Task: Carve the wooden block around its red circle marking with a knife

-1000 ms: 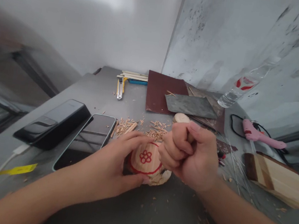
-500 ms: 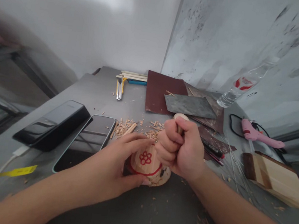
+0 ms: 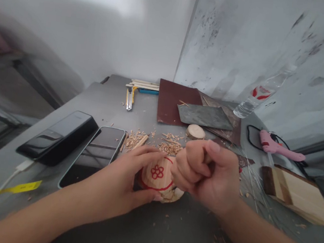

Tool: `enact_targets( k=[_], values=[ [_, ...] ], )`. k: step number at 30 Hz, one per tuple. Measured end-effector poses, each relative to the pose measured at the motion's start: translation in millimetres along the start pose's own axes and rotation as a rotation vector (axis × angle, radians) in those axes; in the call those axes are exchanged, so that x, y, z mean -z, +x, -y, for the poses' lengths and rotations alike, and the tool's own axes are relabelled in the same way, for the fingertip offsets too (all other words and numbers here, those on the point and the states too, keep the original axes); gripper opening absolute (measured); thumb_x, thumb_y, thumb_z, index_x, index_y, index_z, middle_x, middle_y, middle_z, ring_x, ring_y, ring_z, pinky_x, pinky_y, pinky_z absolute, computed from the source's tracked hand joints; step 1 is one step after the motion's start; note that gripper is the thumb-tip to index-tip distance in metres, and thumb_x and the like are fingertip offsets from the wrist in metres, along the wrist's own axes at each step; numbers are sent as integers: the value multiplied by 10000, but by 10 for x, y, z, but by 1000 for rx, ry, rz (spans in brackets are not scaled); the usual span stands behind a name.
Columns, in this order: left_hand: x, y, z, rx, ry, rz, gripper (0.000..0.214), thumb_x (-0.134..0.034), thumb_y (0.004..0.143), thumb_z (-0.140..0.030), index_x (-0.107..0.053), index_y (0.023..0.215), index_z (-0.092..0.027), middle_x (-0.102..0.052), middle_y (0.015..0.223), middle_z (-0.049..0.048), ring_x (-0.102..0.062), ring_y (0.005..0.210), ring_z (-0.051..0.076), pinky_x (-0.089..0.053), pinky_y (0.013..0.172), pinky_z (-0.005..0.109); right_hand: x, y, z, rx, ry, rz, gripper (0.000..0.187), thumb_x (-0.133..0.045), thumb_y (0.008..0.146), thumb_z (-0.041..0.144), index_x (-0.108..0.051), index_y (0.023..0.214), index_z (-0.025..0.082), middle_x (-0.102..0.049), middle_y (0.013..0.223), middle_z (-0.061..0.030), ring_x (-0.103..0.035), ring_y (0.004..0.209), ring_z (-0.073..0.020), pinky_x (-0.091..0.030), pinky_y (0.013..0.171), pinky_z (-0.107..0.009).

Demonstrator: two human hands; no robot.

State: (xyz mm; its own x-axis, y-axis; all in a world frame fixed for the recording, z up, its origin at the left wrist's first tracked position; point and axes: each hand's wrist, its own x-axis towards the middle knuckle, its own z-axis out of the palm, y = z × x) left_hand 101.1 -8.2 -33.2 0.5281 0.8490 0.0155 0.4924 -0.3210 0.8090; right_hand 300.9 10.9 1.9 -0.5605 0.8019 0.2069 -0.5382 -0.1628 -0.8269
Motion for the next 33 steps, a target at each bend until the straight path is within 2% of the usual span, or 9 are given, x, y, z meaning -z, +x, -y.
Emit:
enact_targets(
  k=[5, 8, 11, 15, 17, 19, 24, 28, 33],
  values=[
    [-16, 7, 11, -1, -20, -21, 586, -814, 828, -290, -623, 1382, -296, -545, 1507, 75, -545, 1383, 281, -437, 1215, 462, -74, -30, -66, 42, -159, 103, 569, -488, 1044, 472, -335, 560, 214, -302, 507, 58, -264, 440, -88, -245, 442, -223],
    [-5, 6, -15, -14, -30, -17, 553, -816, 822, -278, -644, 1347, -310, -568, 1490, 55, -545, 1388, 282, -426, 1226, 464, -63, 36, -105, 9, -114, 81, 548, -497, 1029, 458, -344, 561, 218, -304, 494, 68, -249, 419, -77, -250, 424, -205],
    [10, 5, -42, -16, -14, 0, 490, -800, 818, -242, -665, 1285, -301, -583, 1472, 49, -553, 1387, 286, -428, 1228, 467, -26, 123, -128, -23, -24, -14, 520, -549, 972, 444, -345, 548, 222, -279, 475, 87, -183, 385, -60, -209, 374, -179],
    [2, 9, -45, -2, 16, -13, 545, -810, 815, -269, -632, 1330, -275, -556, 1503, 80, -545, 1397, 289, -424, 1230, 473, 37, 152, -175, -113, 34, -275, 479, -531, 945, 419, -344, 545, 232, -235, 453, 102, -127, 359, -61, -161, 331, -169],
    [-3, 11, -40, 2, 32, -4, 543, -807, 820, -270, -627, 1332, -270, -543, 1514, 85, -530, 1410, 286, -408, 1239, 481, 67, 128, -198, -130, 62, -332, 472, -522, 949, 412, -348, 550, 229, -235, 458, 101, -120, 367, -64, -166, 330, -165],
    [-3, 13, -35, -5, 39, 7, 516, -800, 828, -266, -632, 1316, -263, -540, 1511, 85, -521, 1414, 277, -399, 1242, 475, 95, 103, -204, -138, 97, -298, 473, -538, 943, 412, -348, 553, 224, -242, 470, 98, -125, 378, -63, -178, 338, -165],
    [5, 23, -15, 1, 17, 6, 530, -794, 838, -260, -618, 1339, -260, -545, 1486, 81, -549, 1373, 253, -439, 1200, 427, 132, 97, -117, -128, 159, -114, 494, -558, 943, 394, -307, 556, 218, -221, 486, 93, -129, 388, -63, -175, 361, -176],
    [8, 17, -6, -2, 1, 7, 540, -805, 837, -272, -612, 1341, -263, -531, 1491, 86, -540, 1377, 255, -432, 1203, 428, 118, 94, -56, -44, 117, -14, 541, -583, 950, 440, -289, 555, 215, -216, 484, 87, -132, 393, -67, -163, 374, -195],
    [11, 12, -24, -13, -11, 10, 492, -789, 844, -250, -619, 1305, -270, -536, 1478, 81, -538, 1370, 262, -437, 1201, 451, 96, 66, -105, 14, 26, 92, 567, -535, 1008, 479, -310, 561, 212, -236, 491, 84, -146, 382, -59, -182, 373, -190]
  ],
)
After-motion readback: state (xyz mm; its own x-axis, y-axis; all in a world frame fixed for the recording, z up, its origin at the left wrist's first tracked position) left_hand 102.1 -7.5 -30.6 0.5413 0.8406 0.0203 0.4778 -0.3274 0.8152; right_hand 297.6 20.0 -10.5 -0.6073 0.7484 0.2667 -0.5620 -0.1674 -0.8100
